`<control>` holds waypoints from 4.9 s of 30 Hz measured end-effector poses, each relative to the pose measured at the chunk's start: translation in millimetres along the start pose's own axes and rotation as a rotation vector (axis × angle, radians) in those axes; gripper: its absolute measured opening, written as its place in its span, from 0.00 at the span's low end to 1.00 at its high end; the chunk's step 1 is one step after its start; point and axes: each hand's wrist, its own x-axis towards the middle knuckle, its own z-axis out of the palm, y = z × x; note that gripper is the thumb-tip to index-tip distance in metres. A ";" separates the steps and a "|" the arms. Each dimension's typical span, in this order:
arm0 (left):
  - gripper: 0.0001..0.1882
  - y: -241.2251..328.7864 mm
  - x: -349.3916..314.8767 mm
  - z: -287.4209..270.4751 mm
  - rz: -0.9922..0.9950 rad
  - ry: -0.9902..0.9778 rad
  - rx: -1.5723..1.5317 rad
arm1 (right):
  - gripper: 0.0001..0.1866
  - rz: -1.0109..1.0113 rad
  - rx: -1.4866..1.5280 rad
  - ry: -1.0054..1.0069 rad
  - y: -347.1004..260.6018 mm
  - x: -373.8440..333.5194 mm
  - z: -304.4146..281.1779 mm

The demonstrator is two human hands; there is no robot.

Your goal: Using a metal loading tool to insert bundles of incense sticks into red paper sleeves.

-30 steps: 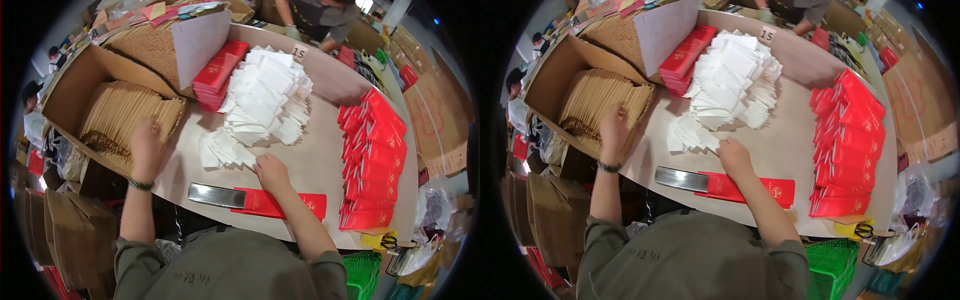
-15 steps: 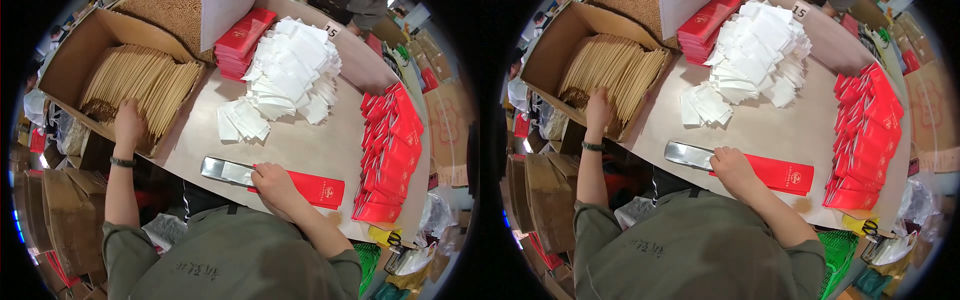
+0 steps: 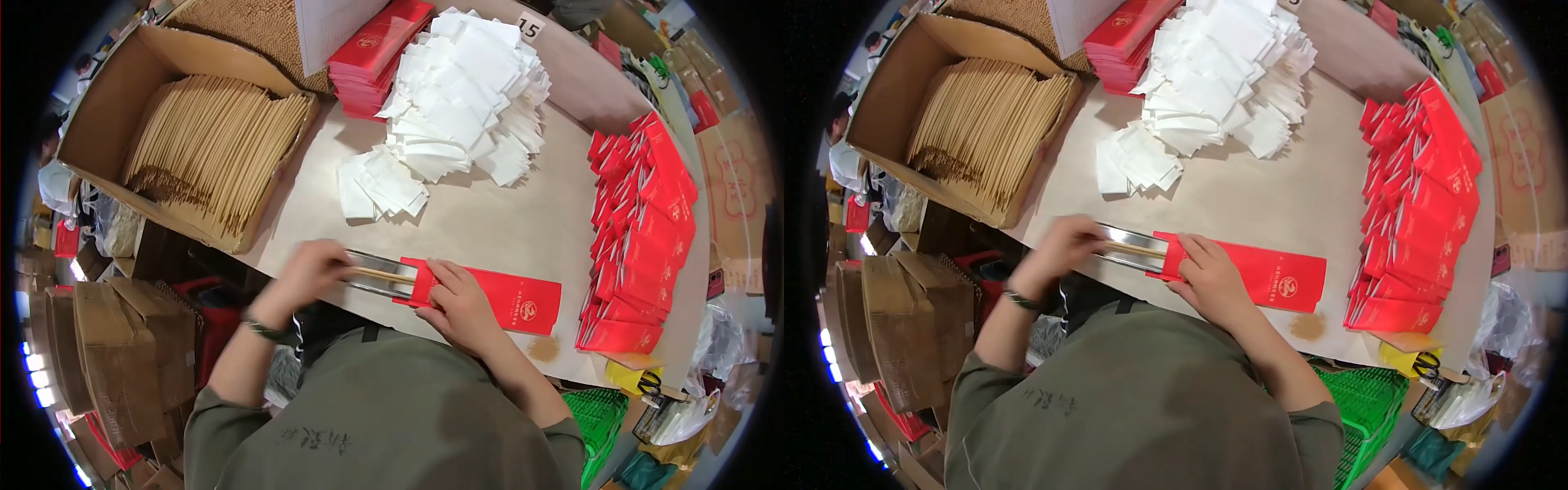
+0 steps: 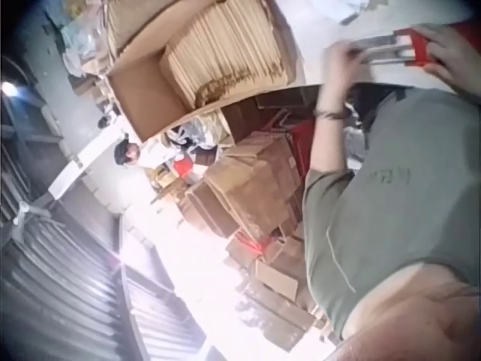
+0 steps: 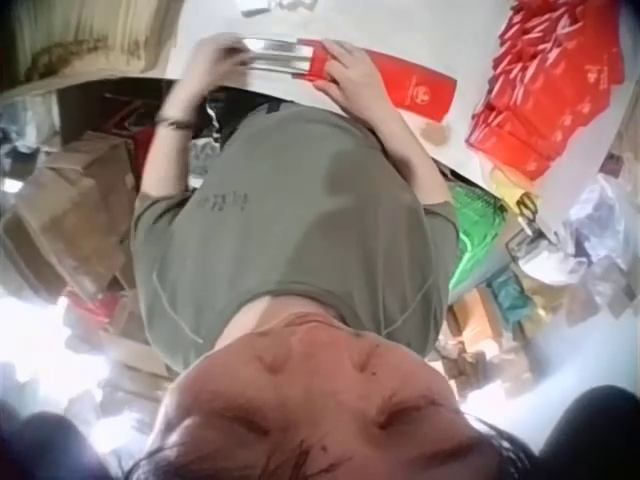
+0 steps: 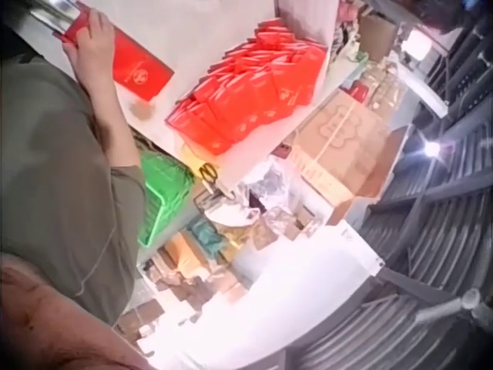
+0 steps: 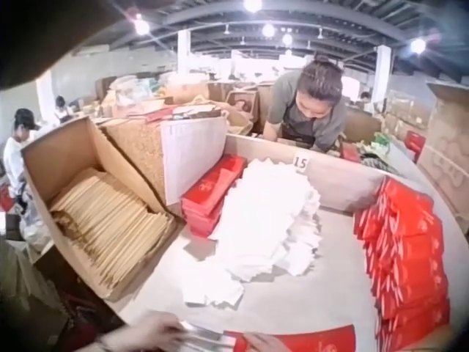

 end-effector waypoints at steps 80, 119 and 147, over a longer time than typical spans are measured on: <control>0.23 18.3 3.1 -77.2 0.222 0.486 0.573 | 0.08 0.206 -0.231 0.421 27.7 114.0 -49.2; 0.13 33.6 22.3 43.8 0.201 0.314 0.165 | 0.23 0.049 -0.125 0.036 -10.2 23.8 10.6; 0.29 38.2 13.1 83.5 -0.154 -0.418 -0.561 | 0.19 -0.200 -0.233 -0.060 53.0 -35.7 -76.0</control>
